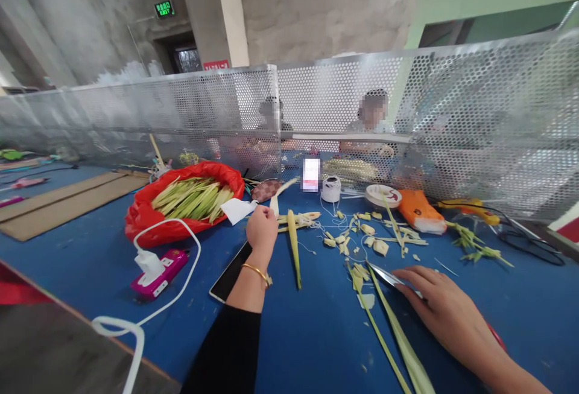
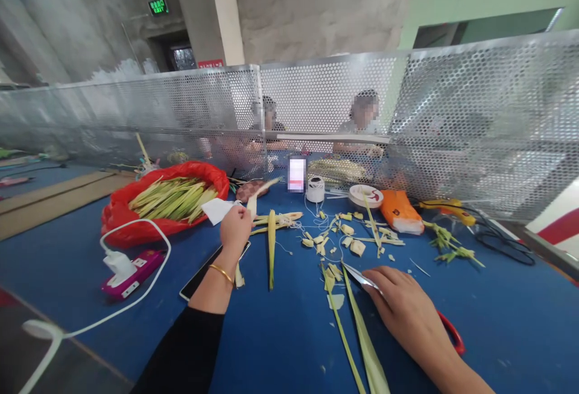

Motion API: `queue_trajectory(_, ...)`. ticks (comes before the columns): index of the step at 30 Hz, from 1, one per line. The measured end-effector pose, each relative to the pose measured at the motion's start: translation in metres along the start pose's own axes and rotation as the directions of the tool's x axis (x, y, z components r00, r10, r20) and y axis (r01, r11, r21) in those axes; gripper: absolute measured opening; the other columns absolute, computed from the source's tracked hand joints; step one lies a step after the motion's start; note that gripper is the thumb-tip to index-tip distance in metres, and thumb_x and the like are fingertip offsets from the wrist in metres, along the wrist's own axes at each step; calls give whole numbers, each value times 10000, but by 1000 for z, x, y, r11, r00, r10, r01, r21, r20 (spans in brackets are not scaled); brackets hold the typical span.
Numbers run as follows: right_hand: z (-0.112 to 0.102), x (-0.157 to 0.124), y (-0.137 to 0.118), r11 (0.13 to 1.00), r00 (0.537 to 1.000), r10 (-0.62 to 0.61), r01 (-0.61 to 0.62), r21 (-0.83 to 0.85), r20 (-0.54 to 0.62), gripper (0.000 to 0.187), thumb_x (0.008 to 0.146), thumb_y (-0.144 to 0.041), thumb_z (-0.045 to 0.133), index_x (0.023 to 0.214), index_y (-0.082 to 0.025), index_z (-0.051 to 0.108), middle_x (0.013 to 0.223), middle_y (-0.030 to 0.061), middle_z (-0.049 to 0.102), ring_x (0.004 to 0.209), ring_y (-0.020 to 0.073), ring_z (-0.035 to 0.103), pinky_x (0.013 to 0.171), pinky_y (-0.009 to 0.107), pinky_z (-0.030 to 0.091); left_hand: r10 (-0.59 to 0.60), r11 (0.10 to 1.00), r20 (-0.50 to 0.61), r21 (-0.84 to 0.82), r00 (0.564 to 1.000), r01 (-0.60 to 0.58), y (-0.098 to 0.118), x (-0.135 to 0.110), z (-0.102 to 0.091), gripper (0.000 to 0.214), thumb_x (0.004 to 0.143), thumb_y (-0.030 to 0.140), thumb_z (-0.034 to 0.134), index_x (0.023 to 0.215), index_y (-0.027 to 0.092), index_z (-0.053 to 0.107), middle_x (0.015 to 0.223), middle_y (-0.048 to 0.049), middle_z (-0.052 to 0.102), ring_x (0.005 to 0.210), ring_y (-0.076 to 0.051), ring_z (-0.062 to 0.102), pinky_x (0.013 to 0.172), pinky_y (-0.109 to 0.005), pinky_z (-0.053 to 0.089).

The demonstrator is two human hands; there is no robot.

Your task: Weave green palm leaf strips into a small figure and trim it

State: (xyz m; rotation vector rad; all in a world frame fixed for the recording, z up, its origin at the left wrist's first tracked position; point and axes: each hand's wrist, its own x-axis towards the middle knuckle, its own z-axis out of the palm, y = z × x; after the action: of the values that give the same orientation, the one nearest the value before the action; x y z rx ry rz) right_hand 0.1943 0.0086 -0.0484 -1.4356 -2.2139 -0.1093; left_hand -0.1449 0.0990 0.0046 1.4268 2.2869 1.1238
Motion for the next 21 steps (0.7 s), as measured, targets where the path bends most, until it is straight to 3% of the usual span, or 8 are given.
queue_trajectory(5, -2, 1, -4, 998, 998, 39, -37, 47, -50, 311, 912, -416, 438, 983, -252, 691, 1013, 93, 715, 922, 270, 658, 820, 414, 483, 14, 927, 41, -375, 999, 2, 18, -12, 4, 292, 898, 266, 359, 1094, 136, 533, 1055, -120, 714, 730, -156, 700, 561, -227, 494)
queue_trajectory(9, -5, 6, -18, 944, 989, 147, -133, 301, -24, 291, 873, -451, 491, 956, -269, 703, 1002, 78, 711, 913, 264, 645, 829, 392, 474, 146, 846, 186, -532, 972, -26, 41, -63, 26, 152, 848, 232, 473, 923, 160, 583, 839, -64, 743, 539, -113, 646, 518, -214, 495)
queue_trajectory(11, -9, 12, -28, 831, 958, 285, -269, 487, 42, 322, 838, -493, 526, 982, -262, 697, 884, 64, 706, 790, 236, 640, 755, 354, 490, 247, 821, 307, -570, 919, -30, 50, -95, 39, 68, 779, 192, 554, 802, 169, 614, 705, -29, 724, 456, -108, 606, 456, -205, 468)
queue_trajectory(13, -12, 20, -38, 644, 893, 422, -416, 642, 156, 380, 795, -538, 567, 1000, -237, 678, 675, 21, 640, 617, 194, 581, 630, 313, 475, 381, 795, 441, -604, 813, -45, 55, -122, 49, 60, 749, 179, 572, 774, 174, 626, 688, -25, 711, 497, -117, 621, 455, -196, 457)
queue_trajectory(16, -12, 30, -51, 346, 818, 483, -507, 790, 313, 384, 700, -558, 679, 843, -203, 647, 571, -22, 532, 527, 147, 484, 527, 269, 411, 441, 767, 559, -640, 702, 28, 55, -143, 56, 80, 750, 244, 603, 785, 175, 624, 678, -32, 695, 606, -161, 667, 474, -210, 478)
queue_trajectory(19, -5, 35, -59, 123, 790, 456, -511, 851, 409, 371, 650, -525, 743, 686, -195, 580, 604, -10, 534, 536, 133, 471, 516, 259, 403, 414, 725, 623, -667, 664, 173, 55, -145, 54, 111, 768, 275, 596, 773, 165, 607, 675, -44, 687, 619, -171, 670, 512, -246, 517)
queue_trajectory(21, 0, 34, -60, 72, 787, 454, -499, 864, 417, 352, 669, -505, 738, 668, -194, 572, 611, -4, 535, 551, 136, 476, 518, 256, 406, 407, 748, 635, -644, 657, 159, 58, -141, 48, 123, 773, 284, 600, 744, 166, 617, 657, -47, 687, 606, -174, 663, 565, -276, 531)
